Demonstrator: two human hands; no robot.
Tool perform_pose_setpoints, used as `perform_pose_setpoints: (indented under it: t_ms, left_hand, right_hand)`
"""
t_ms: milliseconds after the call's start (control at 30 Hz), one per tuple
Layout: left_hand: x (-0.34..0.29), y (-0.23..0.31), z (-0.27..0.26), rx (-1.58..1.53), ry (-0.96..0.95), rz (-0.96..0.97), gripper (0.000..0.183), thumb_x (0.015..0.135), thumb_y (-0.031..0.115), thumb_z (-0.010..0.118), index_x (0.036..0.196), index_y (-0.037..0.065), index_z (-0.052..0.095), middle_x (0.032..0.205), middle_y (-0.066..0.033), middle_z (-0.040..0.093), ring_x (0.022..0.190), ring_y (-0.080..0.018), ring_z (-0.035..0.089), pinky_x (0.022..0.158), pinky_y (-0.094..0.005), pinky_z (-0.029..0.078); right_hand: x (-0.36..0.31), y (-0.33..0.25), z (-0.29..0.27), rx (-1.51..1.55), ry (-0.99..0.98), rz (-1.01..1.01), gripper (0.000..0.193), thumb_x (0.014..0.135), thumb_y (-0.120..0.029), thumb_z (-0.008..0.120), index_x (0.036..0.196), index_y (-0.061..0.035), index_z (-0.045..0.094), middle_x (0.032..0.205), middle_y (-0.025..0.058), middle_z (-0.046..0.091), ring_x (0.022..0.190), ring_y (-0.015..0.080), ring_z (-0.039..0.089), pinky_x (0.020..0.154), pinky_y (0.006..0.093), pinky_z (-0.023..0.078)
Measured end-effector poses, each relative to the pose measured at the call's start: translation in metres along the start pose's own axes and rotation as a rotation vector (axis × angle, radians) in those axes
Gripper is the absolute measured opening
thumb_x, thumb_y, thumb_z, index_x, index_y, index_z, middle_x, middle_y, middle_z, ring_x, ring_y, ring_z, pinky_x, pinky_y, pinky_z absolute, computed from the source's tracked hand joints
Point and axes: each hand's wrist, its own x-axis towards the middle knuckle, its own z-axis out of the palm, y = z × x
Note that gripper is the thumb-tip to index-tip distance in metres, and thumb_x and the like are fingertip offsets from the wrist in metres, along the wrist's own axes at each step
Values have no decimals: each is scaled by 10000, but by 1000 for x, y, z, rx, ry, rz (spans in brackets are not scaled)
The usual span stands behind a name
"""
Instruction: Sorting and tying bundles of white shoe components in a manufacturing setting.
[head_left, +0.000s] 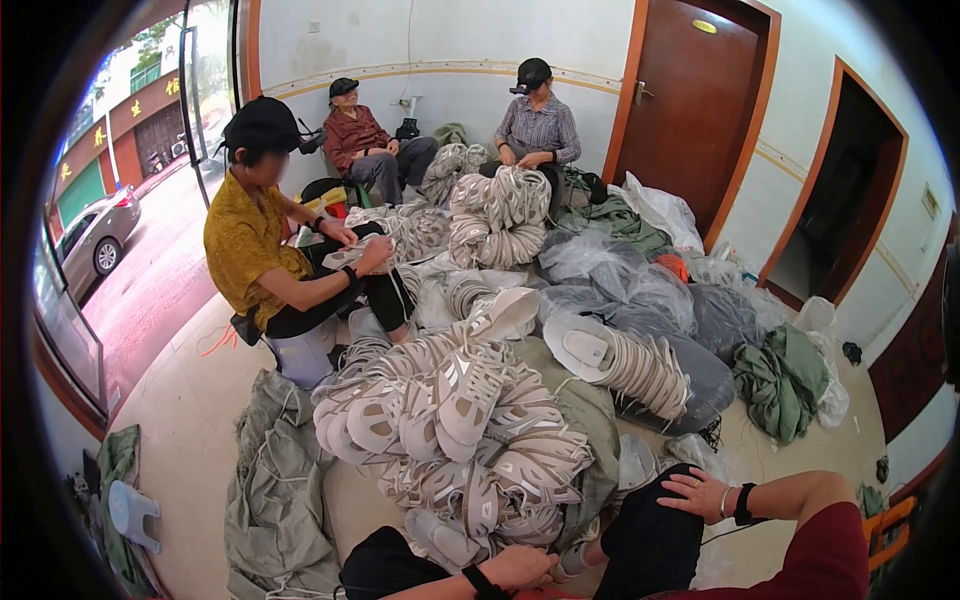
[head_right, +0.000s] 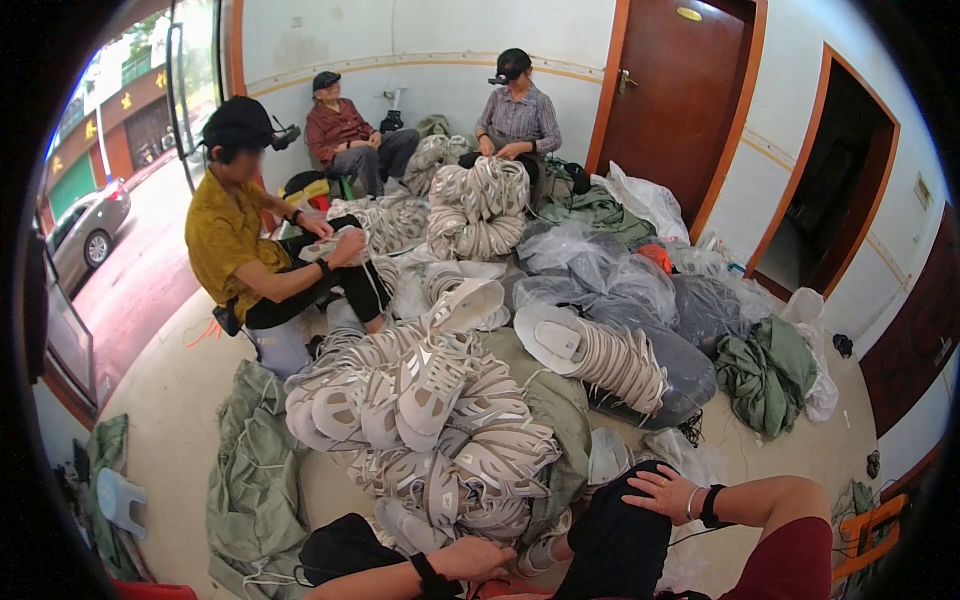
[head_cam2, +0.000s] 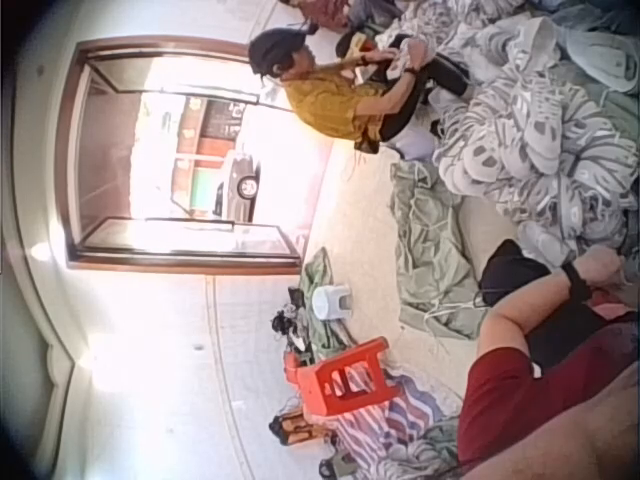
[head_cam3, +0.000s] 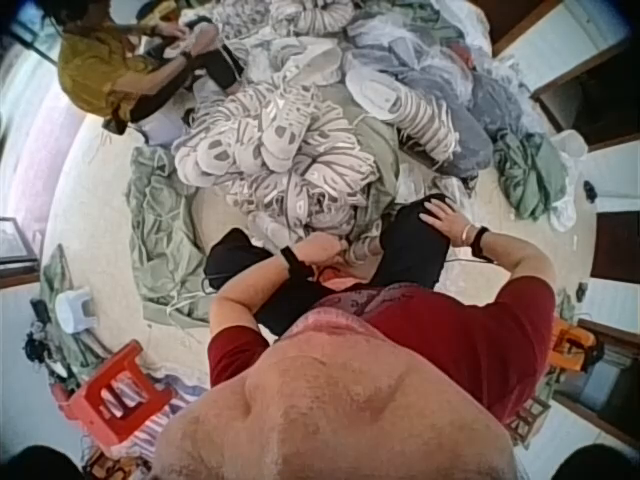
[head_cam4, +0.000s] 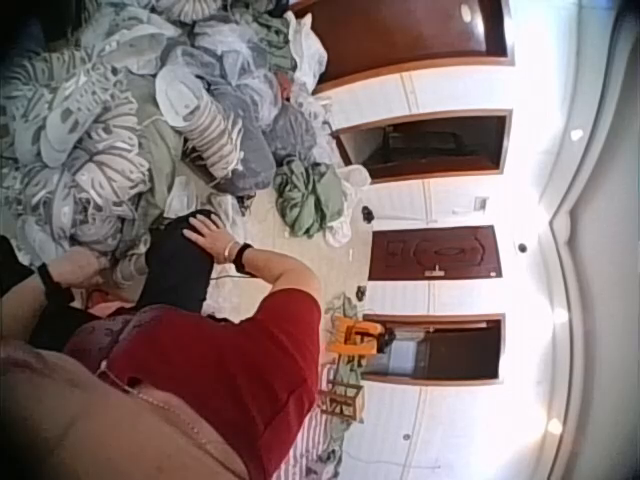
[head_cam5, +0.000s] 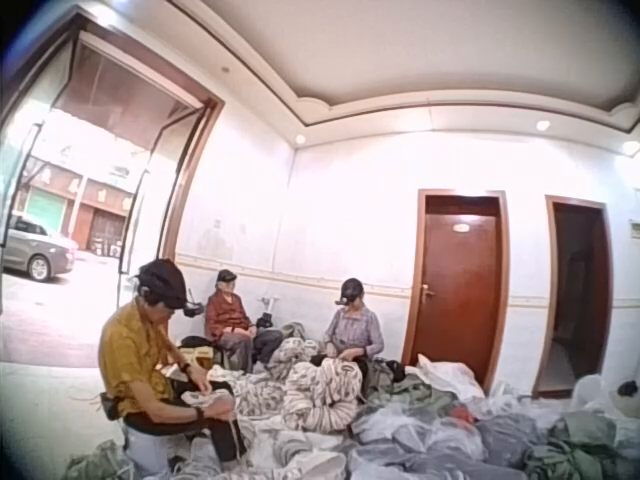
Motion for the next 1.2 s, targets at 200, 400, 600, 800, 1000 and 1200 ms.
perform_pose_setpoints:
  t_ms: [200,400,600,800,1000,1200]
  left_hand:
    - [1,-1,1,9,-1,-1,394,838,350,598,1036,18,526,830,-194,609,836,-388,608,690,-457,475]
    - [0,0,1,15,-6,-3,388,835,351,600,1031,24,526,832,-190,613,839,-388,607,696,-458,477]
    - [-1,4,-5,-5,-18,-13,377,831,344,603,1021,27,527,830,-191,619,835,-382,610,686,-457,478]
    - [0,0,1,17,23,9,386,829,344,604,1025,21,527,830,-193,614,832,-380,611,682,-458,481]
    - [1,0,2,22,8,0,400,828,346,609,1037,15,524,829,-194,612,824,-382,610,680,-458,484]
    - [1,0,1,31,6,5,407,830,351,608,1049,20,520,826,-190,614,823,-377,613,670,-456,487]
  right_hand:
    - [0,-1,-3,13,-6,3,1088,584,-136,745,1468,-277,127,1501,124,197,1394,302,196,1105,508,172]
    - [1,-1,-2,4,3,2,1058,600,-152,735,1467,-274,142,1499,125,204,1393,301,198,1101,508,177]
    - [1,-2,-3,-26,-25,10,989,655,-158,698,1468,-271,145,1501,126,203,1394,302,196,1100,512,170]
    - [0,-3,-8,-58,-58,21,986,658,-191,711,1467,-278,153,1506,118,188,1396,298,188,1107,498,167]
    - [0,-2,-6,-49,-32,11,993,653,-191,712,1468,-276,150,1505,119,190,1395,297,193,1105,499,173]
    - [0,-2,-10,-39,-61,10,1009,646,-188,716,1469,-279,140,1506,124,184,1396,298,190,1106,500,167]
